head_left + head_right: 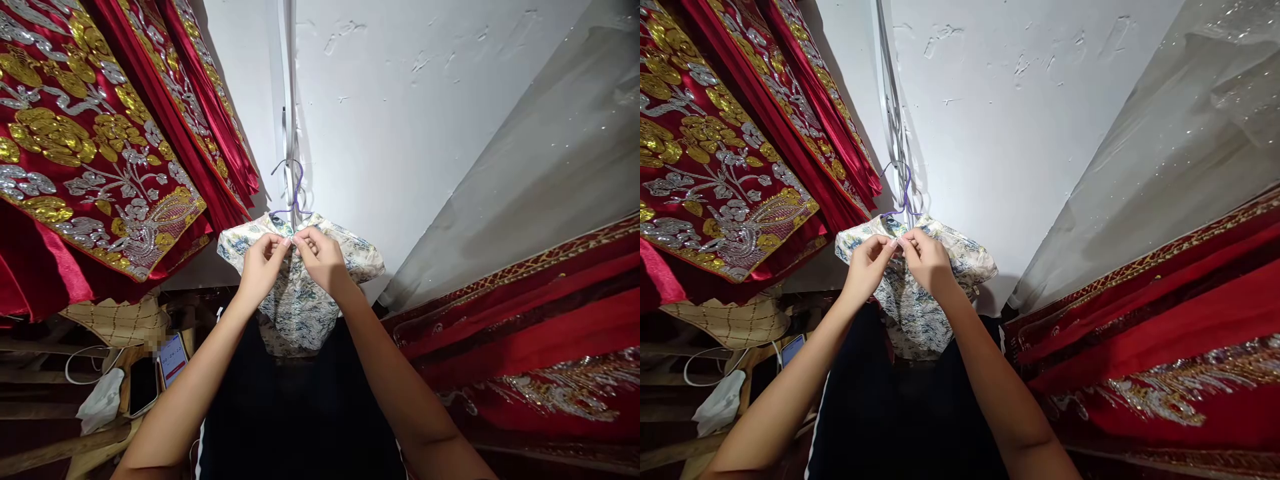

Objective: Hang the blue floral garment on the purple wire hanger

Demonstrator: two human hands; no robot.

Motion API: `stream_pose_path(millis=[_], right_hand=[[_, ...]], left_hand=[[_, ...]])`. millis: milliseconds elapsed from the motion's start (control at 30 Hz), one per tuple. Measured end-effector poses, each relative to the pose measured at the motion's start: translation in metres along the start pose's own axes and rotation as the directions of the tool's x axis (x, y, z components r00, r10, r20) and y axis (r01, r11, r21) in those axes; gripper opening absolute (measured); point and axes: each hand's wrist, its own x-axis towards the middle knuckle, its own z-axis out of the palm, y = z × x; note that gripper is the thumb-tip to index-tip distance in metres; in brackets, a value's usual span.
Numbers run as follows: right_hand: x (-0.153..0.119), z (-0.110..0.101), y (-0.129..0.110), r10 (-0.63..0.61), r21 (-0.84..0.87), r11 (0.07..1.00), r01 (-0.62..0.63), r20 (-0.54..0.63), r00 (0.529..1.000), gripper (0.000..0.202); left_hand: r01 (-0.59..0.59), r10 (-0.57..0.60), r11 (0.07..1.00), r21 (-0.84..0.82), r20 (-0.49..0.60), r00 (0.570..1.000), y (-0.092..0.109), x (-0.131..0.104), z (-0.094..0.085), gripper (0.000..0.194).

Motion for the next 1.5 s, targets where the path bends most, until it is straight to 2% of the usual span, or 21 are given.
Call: stream_pose_path(millis=[67,167,333,533,667,733,833,967,1067,1100,1167,1233,1300,1333,1400,1433,1500], right_hand=[[0.0,-0.001,-0.001,0.014,0.035,0.999,-0.015,0.027,1.0,0.017],[0.0,-0.002,-0.001,0.031,0.084,0.996,-0.035,0.055,0.998,0.015],[-0.001,-0.004,0.002,0.036,0.061,0.997,-0.038,0.03,0.999,0.014],[-0.002,-0.002,0.003,0.032,0.078,0.996,-0.035,0.038,0.999,0.014],[-0.001,-0.003,0.005,0.012,-0.016,1.0,-0.012,0.009,1.0,0.013],[0.001,-0.005,0.003,-0.02,-0.081,0.997,0.022,0.022,1.0,0.011],[0.007,-0.011,-0.009,-0.094,-0.11,0.989,0.094,0.009,0.996,0.01],[0.01,-0.03,-0.025,-0.149,0.034,0.987,0.158,-0.185,0.971,0.013],[0.002,-0.059,-0.02,-0.117,0.132,0.976,0.171,-0.347,0.931,0.013],[-0.003,-0.071,-0.015,-0.09,0.16,0.974,0.162,-0.382,0.92,0.013],[-0.016,-0.096,-0.002,-0.023,0.252,0.957,0.142,-0.424,0.905,0.015],[-0.032,-0.116,0.013,0.056,0.425,0.893,0.146,-0.429,0.902,0.017],[-0.047,-0.126,0.028,0.152,0.63,0.751,0.2,-0.459,0.875,0.017],[-0.056,-0.127,0.036,0.207,0.712,0.654,0.253,-0.491,0.846,0.016],[-0.072,-0.12,0.054,0.321,0.803,0.467,0.37,-0.544,0.775,0.013],[-0.081,-0.113,0.063,0.37,0.821,0.4,0.408,-0.552,0.748,0.013],[-0.098,-0.096,0.083,0.444,0.847,0.35,0.4,-0.526,0.726,0.013]], left_hand=[[-0.008,0.007,1.0,0.016,0.043,0.999,-0.001,-0.003,0.001,0.025],[0.003,0.002,0.997,-0.072,0.068,0.998,-0.002,-0.005,0.006,0.023],[0.05,-0.05,0.996,-0.078,0.0,0.999,-0.002,-0.005,0.012,0.021],[0.036,-0.041,0.991,-0.132,-0.037,0.998,0.004,-0.009,0.013,0.022],[0.057,-0.055,0.989,-0.133,0.016,0.998,0.001,-0.003,0.012,0.024],[0.075,-0.071,0.99,-0.121,0.039,0.997,-0.009,0.002,0.01,0.026],[0.134,-0.131,0.99,-0.034,0.062,0.989,-0.037,0.004,0.01,0.023],[0.23,-0.247,0.966,0.118,0.159,0.956,-0.087,-0.02,0.014,0.023],[0.264,-0.292,0.953,0.145,0.231,0.928,-0.111,-0.046,0.018,0.026],[0.271,-0.299,0.951,0.147,0.222,0.928,-0.114,-0.052,0.018,0.027],[0.253,-0.264,0.959,0.128,0.083,0.961,-0.111,-0.054,0.016,0.038],[0.173,-0.15,0.977,0.126,-0.174,0.973,-0.098,-0.042,0.01,0.06],[0.08,0.006,0.975,0.205,-0.39,0.921,-0.083,-0.019,0.0,0.076],[0.058,0.069,0.961,0.272,-0.433,0.899,-0.077,-0.006,-0.006,0.08],[0.049,0.133,0.923,0.382,-0.434,0.891,-0.07,0.019,-0.019,0.076],[0.054,0.124,0.912,0.406,-0.399,0.908,-0.07,0.03,-0.026,0.066],[0.068,0.057,0.919,0.388,-0.301,0.952,-0.079,0.045,-0.036,0.033]])
